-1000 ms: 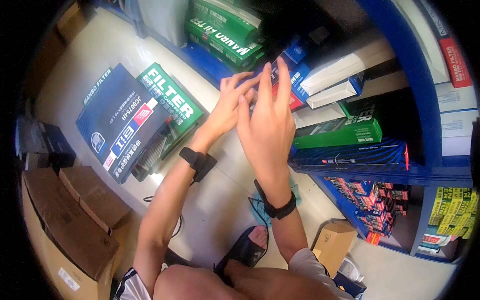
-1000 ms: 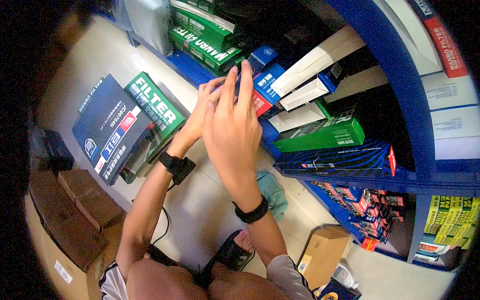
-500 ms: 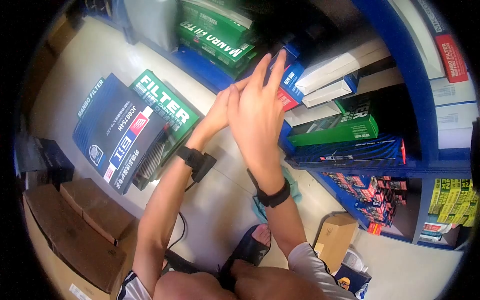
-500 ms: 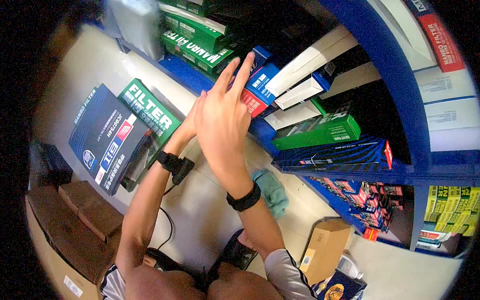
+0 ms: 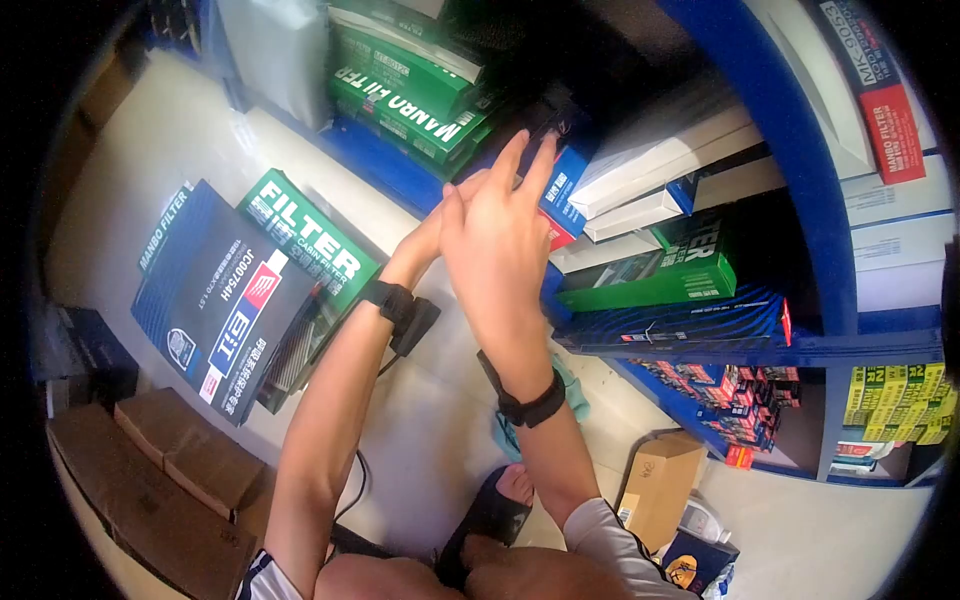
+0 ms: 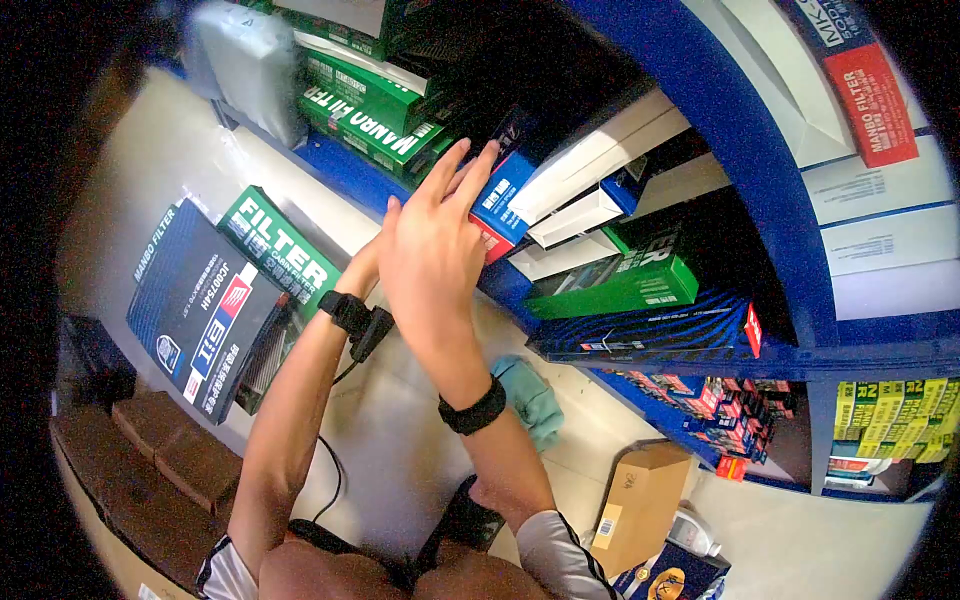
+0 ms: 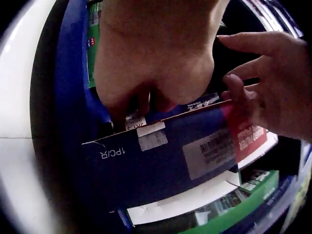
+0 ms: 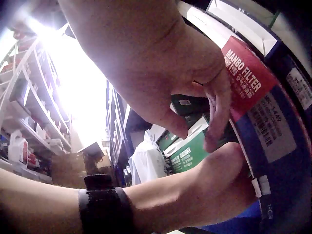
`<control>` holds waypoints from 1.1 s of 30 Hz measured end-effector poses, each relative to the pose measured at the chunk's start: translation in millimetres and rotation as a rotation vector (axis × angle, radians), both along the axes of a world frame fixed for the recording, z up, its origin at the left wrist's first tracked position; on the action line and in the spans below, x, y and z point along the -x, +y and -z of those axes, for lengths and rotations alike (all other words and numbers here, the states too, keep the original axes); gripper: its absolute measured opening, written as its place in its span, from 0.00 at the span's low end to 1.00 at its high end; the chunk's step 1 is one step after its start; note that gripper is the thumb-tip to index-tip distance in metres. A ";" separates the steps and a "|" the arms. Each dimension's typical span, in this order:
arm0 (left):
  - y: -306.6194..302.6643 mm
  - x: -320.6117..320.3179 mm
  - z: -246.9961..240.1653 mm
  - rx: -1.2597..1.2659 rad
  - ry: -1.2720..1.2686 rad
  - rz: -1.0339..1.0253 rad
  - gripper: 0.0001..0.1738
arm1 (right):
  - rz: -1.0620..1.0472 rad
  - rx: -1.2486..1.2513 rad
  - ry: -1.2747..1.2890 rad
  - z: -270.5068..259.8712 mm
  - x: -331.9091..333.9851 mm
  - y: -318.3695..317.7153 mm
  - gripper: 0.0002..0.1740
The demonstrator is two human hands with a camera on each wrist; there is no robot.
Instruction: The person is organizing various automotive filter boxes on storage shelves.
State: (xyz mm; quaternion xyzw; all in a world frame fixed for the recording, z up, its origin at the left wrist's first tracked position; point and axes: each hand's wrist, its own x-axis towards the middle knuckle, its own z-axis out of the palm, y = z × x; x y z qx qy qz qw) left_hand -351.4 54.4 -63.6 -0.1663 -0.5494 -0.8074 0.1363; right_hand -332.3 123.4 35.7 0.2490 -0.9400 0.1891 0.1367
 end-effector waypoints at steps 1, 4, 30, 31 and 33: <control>2.6 1.1 -1.2 -0.036 -0.008 -0.022 0.43 | 0.002 0.000 0.001 0.7 0.1 0.6 0.48; 5.3 6.6 -3.0 -0.100 -0.049 -0.049 0.43 | -0.023 0.002 0.023 -1.4 -2.1 1.0 0.48; -8.6 -118.7 -27.9 0.624 -0.168 -0.526 0.21 | -0.412 0.317 -0.088 -8.9 -35.1 23.4 0.30; -5.8 -134.4 -36.6 0.735 -0.145 -0.621 0.19 | -0.431 0.313 -0.155 -10.3 -40.2 24.5 0.28; -1.0 -166.9 -49.7 0.830 -0.203 -0.751 0.17 | -0.444 0.337 -0.180 -8.3 -49.2 22.9 0.24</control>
